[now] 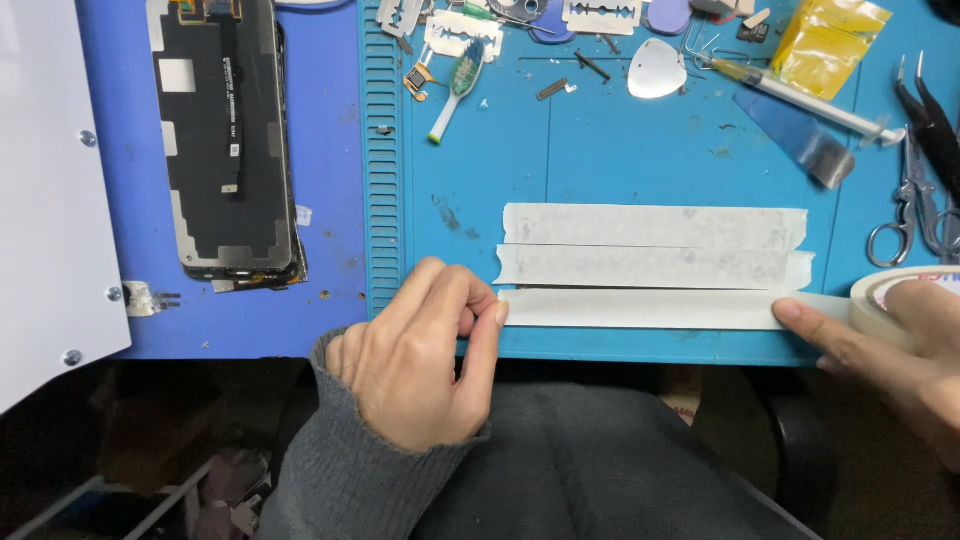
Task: Cleaning a smartphone screen with a cloth and spray, then applying adhesive tape strips.
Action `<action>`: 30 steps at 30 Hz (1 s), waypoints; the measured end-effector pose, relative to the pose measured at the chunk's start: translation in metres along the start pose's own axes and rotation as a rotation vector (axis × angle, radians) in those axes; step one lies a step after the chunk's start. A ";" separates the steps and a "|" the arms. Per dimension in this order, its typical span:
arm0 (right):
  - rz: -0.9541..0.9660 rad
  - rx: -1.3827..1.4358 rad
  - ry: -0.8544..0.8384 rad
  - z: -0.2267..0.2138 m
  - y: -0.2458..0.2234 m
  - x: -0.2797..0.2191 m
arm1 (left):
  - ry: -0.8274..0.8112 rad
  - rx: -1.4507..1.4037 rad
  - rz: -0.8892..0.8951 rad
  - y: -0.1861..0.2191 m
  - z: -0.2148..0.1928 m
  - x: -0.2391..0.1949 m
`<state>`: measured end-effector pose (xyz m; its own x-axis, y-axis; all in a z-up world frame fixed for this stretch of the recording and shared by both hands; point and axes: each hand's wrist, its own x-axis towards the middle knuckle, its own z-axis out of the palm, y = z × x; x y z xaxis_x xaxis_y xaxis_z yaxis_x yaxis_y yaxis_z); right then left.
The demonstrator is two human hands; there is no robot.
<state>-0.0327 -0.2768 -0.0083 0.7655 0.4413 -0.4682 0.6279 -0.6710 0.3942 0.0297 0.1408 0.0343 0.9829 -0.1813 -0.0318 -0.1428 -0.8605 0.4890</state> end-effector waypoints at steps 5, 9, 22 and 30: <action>0.004 0.144 0.023 -0.009 0.004 -0.001 | -0.055 -0.005 -0.005 -0.001 -0.001 0.001; -0.050 0.056 0.117 -0.015 0.005 0.001 | -0.044 -0.002 0.011 -0.001 -0.003 0.002; -0.125 -0.131 0.095 -0.014 0.008 0.003 | 0.017 0.020 0.009 0.000 0.000 0.001; -0.057 0.159 0.142 -0.016 0.007 0.006 | 0.008 0.008 0.029 -0.001 0.000 0.002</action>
<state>-0.0215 -0.2693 0.0044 0.7487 0.5528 -0.3660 0.6492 -0.7233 0.2355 0.0315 0.1413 0.0339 0.9792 -0.2024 -0.0108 -0.1721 -0.8586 0.4829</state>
